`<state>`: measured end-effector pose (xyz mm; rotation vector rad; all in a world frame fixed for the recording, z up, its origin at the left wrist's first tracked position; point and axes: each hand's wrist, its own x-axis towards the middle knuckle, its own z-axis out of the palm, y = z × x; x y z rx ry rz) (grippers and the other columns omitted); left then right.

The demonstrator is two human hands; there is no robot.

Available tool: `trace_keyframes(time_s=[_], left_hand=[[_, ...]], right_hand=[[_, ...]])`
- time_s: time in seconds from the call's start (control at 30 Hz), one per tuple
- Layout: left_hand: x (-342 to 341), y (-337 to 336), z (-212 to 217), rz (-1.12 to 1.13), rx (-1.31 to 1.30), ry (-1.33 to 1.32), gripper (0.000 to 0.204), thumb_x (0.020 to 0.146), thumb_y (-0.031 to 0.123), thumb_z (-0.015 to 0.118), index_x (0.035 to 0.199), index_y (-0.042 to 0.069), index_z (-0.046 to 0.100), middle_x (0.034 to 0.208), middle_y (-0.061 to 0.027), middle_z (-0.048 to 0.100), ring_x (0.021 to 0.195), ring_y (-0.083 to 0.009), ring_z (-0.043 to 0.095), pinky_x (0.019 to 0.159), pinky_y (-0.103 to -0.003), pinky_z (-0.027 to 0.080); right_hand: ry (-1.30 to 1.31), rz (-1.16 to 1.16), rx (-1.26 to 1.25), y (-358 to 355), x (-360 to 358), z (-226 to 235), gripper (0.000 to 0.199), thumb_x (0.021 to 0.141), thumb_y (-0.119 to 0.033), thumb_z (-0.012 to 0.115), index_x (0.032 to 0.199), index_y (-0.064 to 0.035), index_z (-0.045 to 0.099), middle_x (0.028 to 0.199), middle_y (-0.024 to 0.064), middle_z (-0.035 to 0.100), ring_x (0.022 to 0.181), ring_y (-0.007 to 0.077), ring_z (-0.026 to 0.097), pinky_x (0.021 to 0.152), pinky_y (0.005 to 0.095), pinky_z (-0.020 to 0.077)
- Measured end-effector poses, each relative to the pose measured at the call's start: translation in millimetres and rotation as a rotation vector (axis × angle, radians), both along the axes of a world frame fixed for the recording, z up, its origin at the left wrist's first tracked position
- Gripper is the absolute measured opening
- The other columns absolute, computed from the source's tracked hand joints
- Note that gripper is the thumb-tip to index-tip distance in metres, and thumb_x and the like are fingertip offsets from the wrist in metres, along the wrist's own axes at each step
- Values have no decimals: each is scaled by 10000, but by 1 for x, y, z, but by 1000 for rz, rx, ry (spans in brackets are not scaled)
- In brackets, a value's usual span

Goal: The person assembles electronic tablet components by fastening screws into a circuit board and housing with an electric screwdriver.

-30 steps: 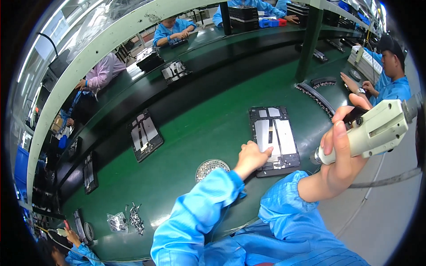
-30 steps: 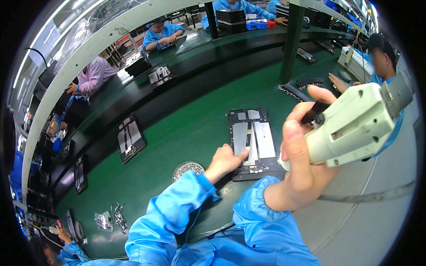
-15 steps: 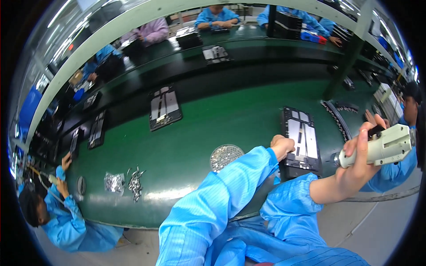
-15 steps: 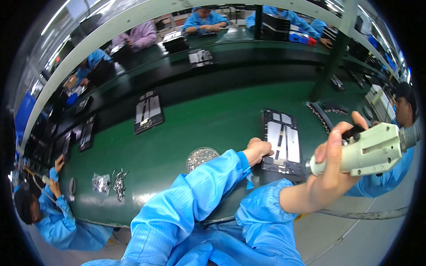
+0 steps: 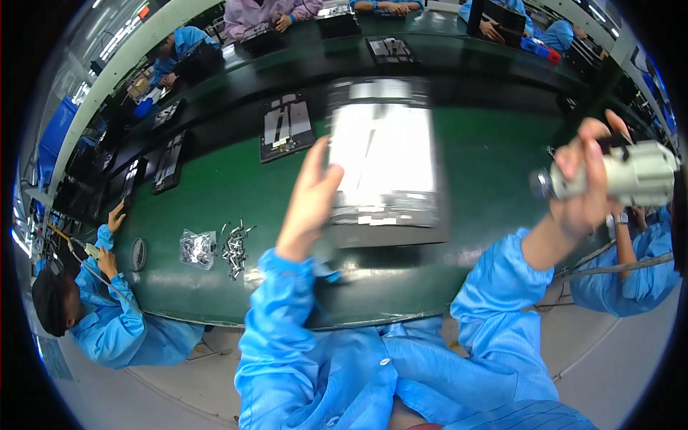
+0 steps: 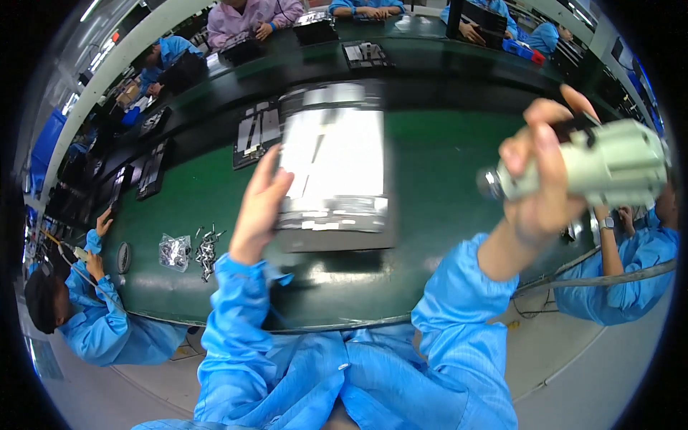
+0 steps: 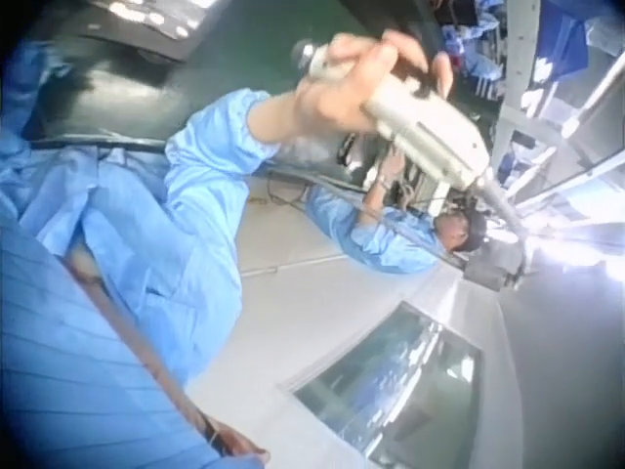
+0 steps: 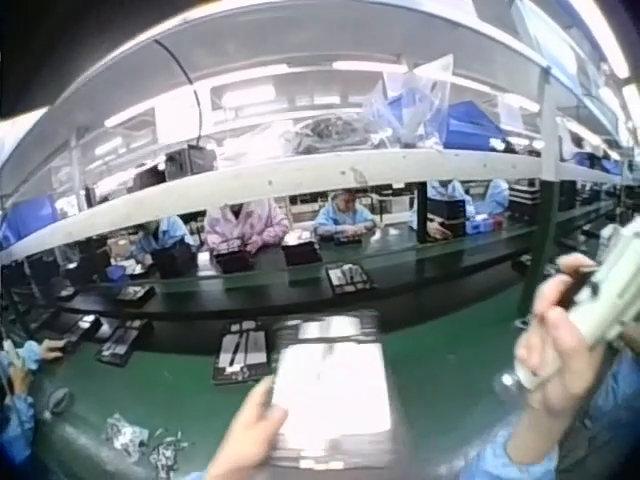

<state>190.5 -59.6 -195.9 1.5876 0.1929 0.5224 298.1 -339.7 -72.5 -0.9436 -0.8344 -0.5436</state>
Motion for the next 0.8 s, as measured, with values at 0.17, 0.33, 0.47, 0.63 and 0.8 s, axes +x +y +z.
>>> trace_keyframes(time_s=[0.17, 0.33, 0.47, 0.63, 0.8], left_hand=[[-111, 25, -32, 222, -275, 92, 611, 878, 43, 516, 1421, -26, 244, 1367, -146, 413, 1231, -212, 427, 1038, -311, 328], [-169, 6, -68, 247, -324, 227, 673, 854, -23, 483, 1448, -18, 168, 1427, -151, 338, 1276, -216, 382, 1057, -311, 293], [-172, -7, -79, 225, -390, 253, 681, 850, -19, 494, 1448, -23, 168, 1423, -156, 344, 1289, -217, 365, 1064, -308, 273], [-177, -9, -90, 272, 16, 365, 703, 811, 27, 557, 1429, -50, 228, 1371, -183, 411, 1212, -236, 452, 1027, -308, 326], [-185, -11, -98, 320, -39, 181, 580, 815, 66, 570, 1347, -77, 387, 1312, -216, 452, 1199, -278, 461, 1022, -355, 336]], right_hand=[[207, 240, -41, 50, 15, -60, 431, 806, 49, 507, 1221, 22, 397, 932, 136, 576, 521, 87, 463, 471, 234, 424], [379, 297, -180, 83, 1, -140, 437, 795, 49, 530, 1215, 43, 410, 934, 139, 580, 528, 74, 488, 466, 213, 421], [343, 321, -260, 99, -11, -167, 452, 792, 53, 553, 1217, 48, 400, 933, 150, 578, 553, 69, 506, 478, 198, 423], [378, 368, -214, 119, -14, -181, 450, 791, 63, 547, 1215, 45, 398, 932, 154, 576, 556, 71, 506, 477, 199, 422], [416, 333, -274, 126, -16, -199, 467, 791, 68, 540, 1226, 37, 373, 926, 153, 567, 551, 70, 494, 479, 199, 424]])
